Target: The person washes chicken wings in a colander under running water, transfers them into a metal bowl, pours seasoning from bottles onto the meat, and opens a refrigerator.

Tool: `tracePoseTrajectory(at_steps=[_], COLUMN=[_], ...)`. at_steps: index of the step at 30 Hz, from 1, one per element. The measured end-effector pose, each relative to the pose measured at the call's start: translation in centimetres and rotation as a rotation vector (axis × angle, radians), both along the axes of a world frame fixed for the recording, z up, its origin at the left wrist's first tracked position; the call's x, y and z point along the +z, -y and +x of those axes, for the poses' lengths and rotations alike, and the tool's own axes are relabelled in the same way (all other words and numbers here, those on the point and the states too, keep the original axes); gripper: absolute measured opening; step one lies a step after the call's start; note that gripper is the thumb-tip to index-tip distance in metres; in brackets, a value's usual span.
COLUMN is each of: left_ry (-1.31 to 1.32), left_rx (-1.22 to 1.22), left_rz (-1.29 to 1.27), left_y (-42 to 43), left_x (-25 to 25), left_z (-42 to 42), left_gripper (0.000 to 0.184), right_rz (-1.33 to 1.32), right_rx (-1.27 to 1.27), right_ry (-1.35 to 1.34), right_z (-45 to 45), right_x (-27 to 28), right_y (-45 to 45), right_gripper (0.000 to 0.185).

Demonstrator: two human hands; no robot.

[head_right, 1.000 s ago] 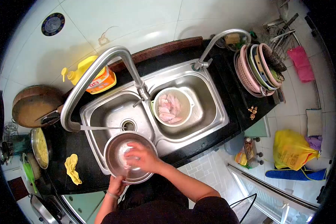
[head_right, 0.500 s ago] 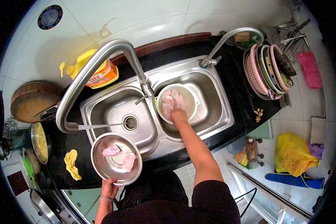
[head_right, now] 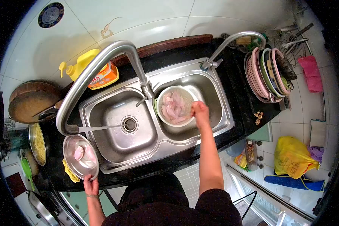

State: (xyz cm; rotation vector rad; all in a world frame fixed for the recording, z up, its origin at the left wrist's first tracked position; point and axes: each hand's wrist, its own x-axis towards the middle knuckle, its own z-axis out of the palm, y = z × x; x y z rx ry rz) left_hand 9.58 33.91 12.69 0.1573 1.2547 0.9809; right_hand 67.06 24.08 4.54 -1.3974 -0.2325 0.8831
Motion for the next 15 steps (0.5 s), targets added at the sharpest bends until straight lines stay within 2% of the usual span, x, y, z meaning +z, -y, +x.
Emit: tracePoseTrajectory(at_steps=[2, 3, 4, 5, 6, 7, 9, 11, 13, 14, 15], left_ry=[0.041, 0.031, 0.034, 0.035, 0.033, 0.044, 0.068, 0.073, 0.019, 0.037, 0.055], left_rx=[0.055, 0.093, 0.109, 0.125, 0.12, 0.098, 0.087, 0.084, 0.077, 0.072, 0.072], left_rz=[0.031, 0.026, 0.032, 0.039, 0.033, 0.055, 0.087, 0.089, 0.08, 0.069, 0.054], left_y=[-1.1, -1.4, -1.7, -1.8, -1.6, -1.7, -2.1, -1.7, -1.5, -1.5, -1.4], left_x=[0.0, -0.1, -0.2, -0.4, -0.1, 0.3, -0.2, -0.5, 0.0, 0.3, 0.7], left_z=[-0.7, -1.1, -1.5, -1.9, -1.9, -1.6, -0.8, -1.3, -0.1, 0.4, 0.8], left_gripper=[0.043, 0.043, 0.043, 0.044, 0.044, 0.044, 0.045, 0.047, 0.051, 0.051, 0.051], right_rz=[-0.011, -0.161, -0.25, -0.34, -0.347, -0.744, -1.131, -1.056, -0.685, -0.564, -0.61], right_rx=[-0.127, -0.207, -0.195, -0.179, -0.182, 0.199, 0.61, 0.334, 0.36, 0.448, 0.522], right_ry=[0.116, 0.311, 0.552, 0.792, 0.791, 1.102, 1.391, 1.111, 0.889, 0.902, 0.941], right_z=[1.6, 2.3, 3.3, 4.2, 4.6, 4.9, 5.3, 2.7, 2.1, 1.6, 1.1], right_x=[2.2, 3.1, 2.8, 2.1, -0.1, -3.1, -2.5, 2.7, -0.1, -2.6, -3.9], right_y=[1.0, 1.3, 2.0, 2.7, 4.3, 6.0, 4.9, 1.2, -0.9, -2.0, -3.4], right_gripper=[0.009, 0.007, 0.004, 0.009, 0.009, 0.019, 0.029, 0.045, 0.052, 0.066, 0.073])
